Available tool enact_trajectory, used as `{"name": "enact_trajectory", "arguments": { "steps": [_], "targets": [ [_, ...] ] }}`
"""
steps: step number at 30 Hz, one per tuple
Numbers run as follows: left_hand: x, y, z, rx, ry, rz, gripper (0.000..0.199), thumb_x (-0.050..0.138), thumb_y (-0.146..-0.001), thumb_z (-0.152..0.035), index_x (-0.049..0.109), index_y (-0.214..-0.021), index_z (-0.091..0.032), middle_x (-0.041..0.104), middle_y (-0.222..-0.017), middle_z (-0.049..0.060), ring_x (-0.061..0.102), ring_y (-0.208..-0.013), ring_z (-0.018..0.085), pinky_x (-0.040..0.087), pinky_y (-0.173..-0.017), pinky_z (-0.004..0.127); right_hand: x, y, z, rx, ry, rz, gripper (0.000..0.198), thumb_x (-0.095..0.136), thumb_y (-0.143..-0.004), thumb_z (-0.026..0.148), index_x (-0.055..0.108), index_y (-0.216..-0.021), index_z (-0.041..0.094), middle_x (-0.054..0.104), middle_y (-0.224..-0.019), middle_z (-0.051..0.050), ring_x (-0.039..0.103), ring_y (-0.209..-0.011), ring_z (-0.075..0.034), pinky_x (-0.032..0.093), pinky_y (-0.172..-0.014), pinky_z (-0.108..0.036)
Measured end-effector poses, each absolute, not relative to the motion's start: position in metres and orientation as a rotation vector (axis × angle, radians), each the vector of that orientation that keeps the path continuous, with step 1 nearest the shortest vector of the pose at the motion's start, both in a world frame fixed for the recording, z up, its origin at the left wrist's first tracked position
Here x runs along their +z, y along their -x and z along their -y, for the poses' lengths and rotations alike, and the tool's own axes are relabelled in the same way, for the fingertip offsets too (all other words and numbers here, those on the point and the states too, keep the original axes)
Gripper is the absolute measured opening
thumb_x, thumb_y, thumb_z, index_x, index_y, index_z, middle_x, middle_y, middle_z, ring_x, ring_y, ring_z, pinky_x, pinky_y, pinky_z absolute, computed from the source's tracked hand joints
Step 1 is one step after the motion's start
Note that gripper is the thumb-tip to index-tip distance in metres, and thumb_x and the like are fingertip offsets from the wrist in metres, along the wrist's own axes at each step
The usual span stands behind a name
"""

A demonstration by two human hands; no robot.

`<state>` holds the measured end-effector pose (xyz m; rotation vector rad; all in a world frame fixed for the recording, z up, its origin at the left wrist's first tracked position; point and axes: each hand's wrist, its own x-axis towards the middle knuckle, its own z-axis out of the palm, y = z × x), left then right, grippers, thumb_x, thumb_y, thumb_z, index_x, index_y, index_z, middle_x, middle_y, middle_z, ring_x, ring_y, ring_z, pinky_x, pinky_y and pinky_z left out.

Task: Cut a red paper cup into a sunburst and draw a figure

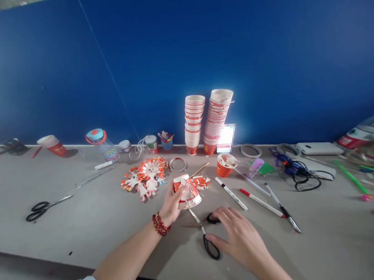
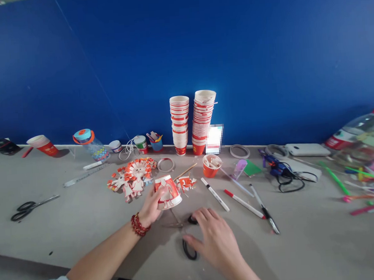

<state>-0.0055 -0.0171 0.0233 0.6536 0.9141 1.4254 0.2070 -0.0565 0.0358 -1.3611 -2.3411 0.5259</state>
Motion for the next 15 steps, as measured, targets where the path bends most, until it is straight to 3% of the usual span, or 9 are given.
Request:
{"name": "enact_trajectory", "arguments": {
  "steps": [3,6,10,15],
  "targets": [
    [0.021,0.006,0.017,1.437,-0.641,-0.895,0.048,0.079,-0.072,-0.037,0.061,-0.112,-0.019,0.072,-0.1,0.007,0.07,-0.086,0.021,0.057,-0.077,0.033,0.024,-0.208,0.07,0.304,1.397,2.493,0.046,0.076,-0.072,0.035,0.062,-0.114,0.021,0.066,-0.118,-0.012,0.061,-0.106,-0.034,0.046,-0.091,-0.045],
    [0.022,0.007,0.018,1.434,-0.655,-0.879,0.049,0.078,-0.073,-0.037,0.059,-0.115,-0.02,0.071,-0.103,0.007,0.07,-0.09,0.022,0.058,-0.076,0.033,0.021,-0.206,0.072,0.24,1.456,2.565,0.033,0.069,-0.077,0.028,0.064,-0.11,0.021,0.067,-0.114,-0.011,0.064,-0.101,-0.031,0.05,-0.085,-0.041],
    [0.024,0.008,0.02,1.436,-0.657,-0.872,0.051,0.078,-0.073,-0.038,0.057,-0.116,-0.021,0.07,-0.103,0.006,0.069,-0.092,0.022,0.057,-0.078,0.035,0.027,-0.206,0.068,0.257,1.558,2.586,0.014,0.06,-0.078,0.016,0.066,-0.09,0.021,0.069,-0.094,-0.008,0.068,-0.085,-0.025,0.049,-0.068,-0.031],
    [0.032,0.01,0.021,1.441,-0.652,-0.901,0.044,0.075,-0.075,-0.037,0.058,-0.111,-0.021,0.071,-0.101,0.006,0.069,-0.092,0.023,0.057,-0.079,0.036,0.028,-0.221,0.063,0.528,1.666,2.37,0.008,0.056,-0.08,0.022,0.063,-0.084,0.023,0.073,-0.086,-0.005,0.068,-0.07,-0.022,0.044,-0.058,-0.027]
  ]
}}
